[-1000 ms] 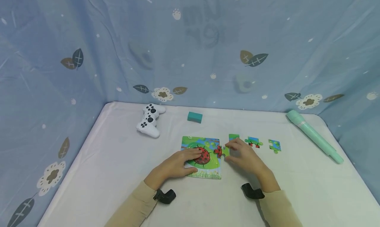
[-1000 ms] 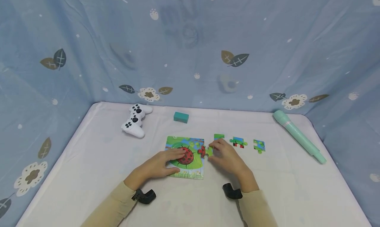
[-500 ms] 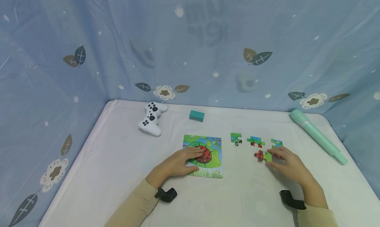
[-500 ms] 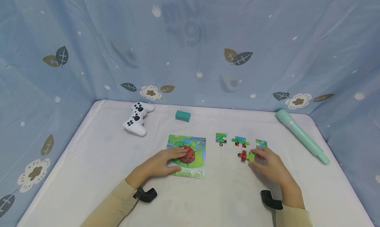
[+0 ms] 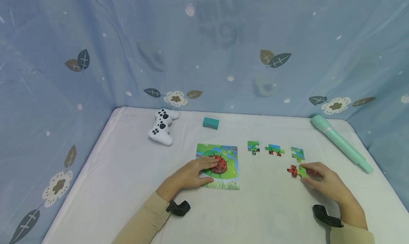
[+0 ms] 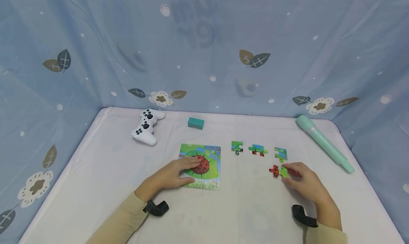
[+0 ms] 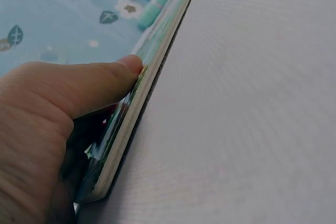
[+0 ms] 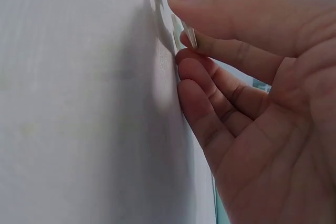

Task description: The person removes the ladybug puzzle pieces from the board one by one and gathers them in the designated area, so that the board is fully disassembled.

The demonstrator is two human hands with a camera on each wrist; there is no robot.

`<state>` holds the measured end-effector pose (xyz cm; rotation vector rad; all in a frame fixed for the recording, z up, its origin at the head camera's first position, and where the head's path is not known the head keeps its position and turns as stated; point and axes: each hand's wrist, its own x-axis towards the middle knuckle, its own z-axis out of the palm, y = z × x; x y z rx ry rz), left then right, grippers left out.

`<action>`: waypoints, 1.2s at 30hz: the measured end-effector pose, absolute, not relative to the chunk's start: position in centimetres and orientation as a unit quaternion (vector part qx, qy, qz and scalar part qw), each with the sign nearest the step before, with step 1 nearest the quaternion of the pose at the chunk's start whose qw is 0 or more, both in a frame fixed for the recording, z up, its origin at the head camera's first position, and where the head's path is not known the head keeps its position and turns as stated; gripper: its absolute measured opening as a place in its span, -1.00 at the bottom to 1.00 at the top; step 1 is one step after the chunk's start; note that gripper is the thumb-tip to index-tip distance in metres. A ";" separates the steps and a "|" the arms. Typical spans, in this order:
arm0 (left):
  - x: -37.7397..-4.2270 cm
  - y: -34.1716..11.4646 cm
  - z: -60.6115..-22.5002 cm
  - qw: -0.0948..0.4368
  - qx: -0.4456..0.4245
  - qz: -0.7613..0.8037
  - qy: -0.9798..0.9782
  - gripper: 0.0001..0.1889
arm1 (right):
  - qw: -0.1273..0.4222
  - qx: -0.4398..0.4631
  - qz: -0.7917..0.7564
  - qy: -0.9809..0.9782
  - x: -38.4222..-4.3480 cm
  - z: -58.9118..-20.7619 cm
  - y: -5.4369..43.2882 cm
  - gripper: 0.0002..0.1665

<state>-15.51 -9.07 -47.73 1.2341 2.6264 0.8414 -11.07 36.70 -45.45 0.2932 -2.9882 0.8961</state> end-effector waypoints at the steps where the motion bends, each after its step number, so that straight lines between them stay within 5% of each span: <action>1: -15.5 -9.1 -47.7 0.059 0.409 0.278 0.867 -0.41 | 0.005 0.091 0.283 -0.955 -11.1 -45.5 36.7 -0.49; 26: -15.7 -9.1 -47.9 0.057 0.413 0.291 0.861 -0.41 | 0.035 0.054 0.300 -0.952 -10.6 -45.6 37.1 -0.37; 36: -15.6 -9.0 -47.9 0.075 0.395 0.304 0.864 -0.35 | 0.066 0.126 0.394 -0.908 -10.9 -45.1 35.0 -0.42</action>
